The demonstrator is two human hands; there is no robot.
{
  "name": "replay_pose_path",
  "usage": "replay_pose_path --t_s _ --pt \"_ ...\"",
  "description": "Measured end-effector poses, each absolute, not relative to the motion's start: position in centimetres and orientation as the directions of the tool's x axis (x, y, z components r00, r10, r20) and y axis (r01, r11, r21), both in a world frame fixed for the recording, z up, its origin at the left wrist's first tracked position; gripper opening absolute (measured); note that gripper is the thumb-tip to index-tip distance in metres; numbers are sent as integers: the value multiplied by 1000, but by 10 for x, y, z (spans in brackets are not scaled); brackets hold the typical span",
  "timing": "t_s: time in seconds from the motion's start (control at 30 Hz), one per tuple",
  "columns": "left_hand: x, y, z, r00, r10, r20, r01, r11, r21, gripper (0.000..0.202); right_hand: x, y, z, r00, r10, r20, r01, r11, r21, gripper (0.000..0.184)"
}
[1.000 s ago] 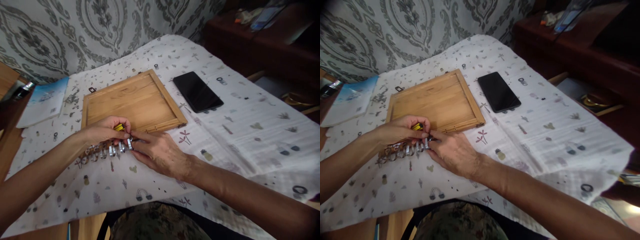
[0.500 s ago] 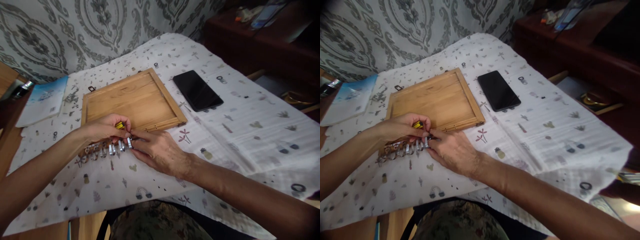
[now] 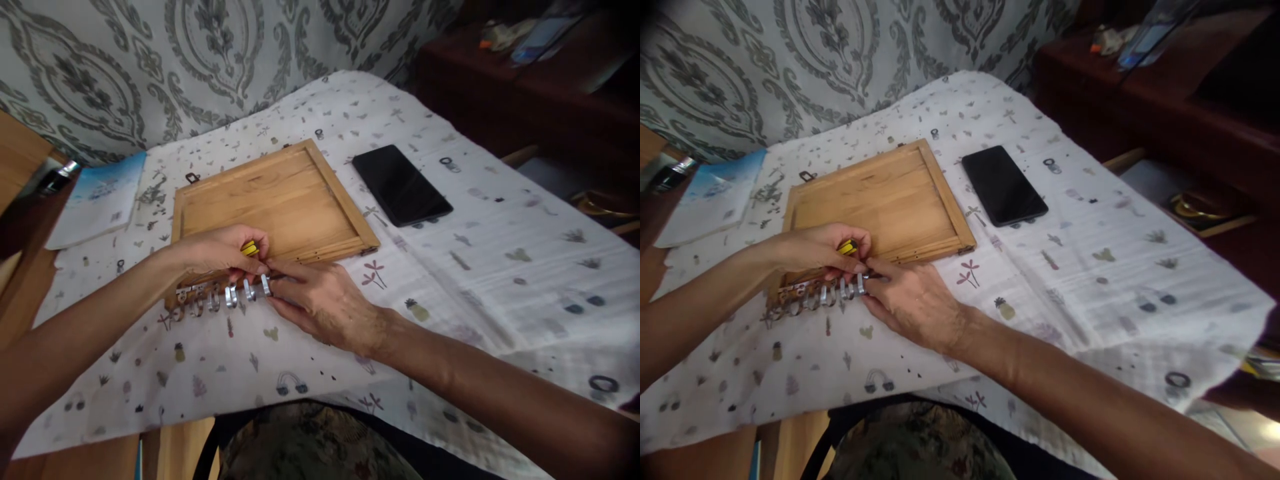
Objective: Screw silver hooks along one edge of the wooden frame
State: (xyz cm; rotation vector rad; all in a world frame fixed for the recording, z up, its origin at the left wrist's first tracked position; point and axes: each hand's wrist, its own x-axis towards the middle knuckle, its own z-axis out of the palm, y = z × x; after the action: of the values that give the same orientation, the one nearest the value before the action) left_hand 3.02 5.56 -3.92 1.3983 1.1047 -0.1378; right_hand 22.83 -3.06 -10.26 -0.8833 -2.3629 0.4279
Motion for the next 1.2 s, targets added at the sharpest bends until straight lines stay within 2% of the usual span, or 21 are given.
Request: replay_pose_path --t_s 0.23,0.33,0.4,0.47,0.53,0.57,0.6,0.73,0.83,0.97,1.2 --pt "26 50 -31 509 585 -632 684 171 709 27 228 -31 -105 -610 674 415 503 735 -455 22" --pt "19 49 -24 476 689 -546 660 130 740 23 228 -30 -105 -609 673 420 497 736 -460 23" --pt "16 46 -16 432 813 -390 620 47 784 21 227 -30 -105 -612 669 423 494 740 -456 24" --pt "19 41 -6 393 912 -121 484 -93 870 26 227 -29 -105 -613 665 426 494 744 -450 25" --pt "27 34 4 320 929 184 232 -265 936 37 226 -29 -105 -608 666 432 501 744 -442 24" --pt "33 30 9 276 909 312 90 -348 933 43 226 -28 -105 -606 666 435 505 744 -437 23" --pt "39 25 12 231 907 353 2 -363 932 49 226 -28 -105 -603 666 439 508 745 -433 22" --pt "64 9 11 230 893 388 -210 -344 915 64 226 -28 -104 -600 664 445 510 747 -426 20" --pt "73 3 1 224 906 360 -276 -295 915 66 226 -28 -104 -598 670 440 516 742 -428 19" --pt "78 2 -5 143 923 358 -303 -303 903 67 227 -28 -103 -607 668 431 502 742 -443 19" --pt "84 5 -7 175 909 378 -311 -314 897 68 226 -27 -102 -609 682 405 498 726 -474 23"
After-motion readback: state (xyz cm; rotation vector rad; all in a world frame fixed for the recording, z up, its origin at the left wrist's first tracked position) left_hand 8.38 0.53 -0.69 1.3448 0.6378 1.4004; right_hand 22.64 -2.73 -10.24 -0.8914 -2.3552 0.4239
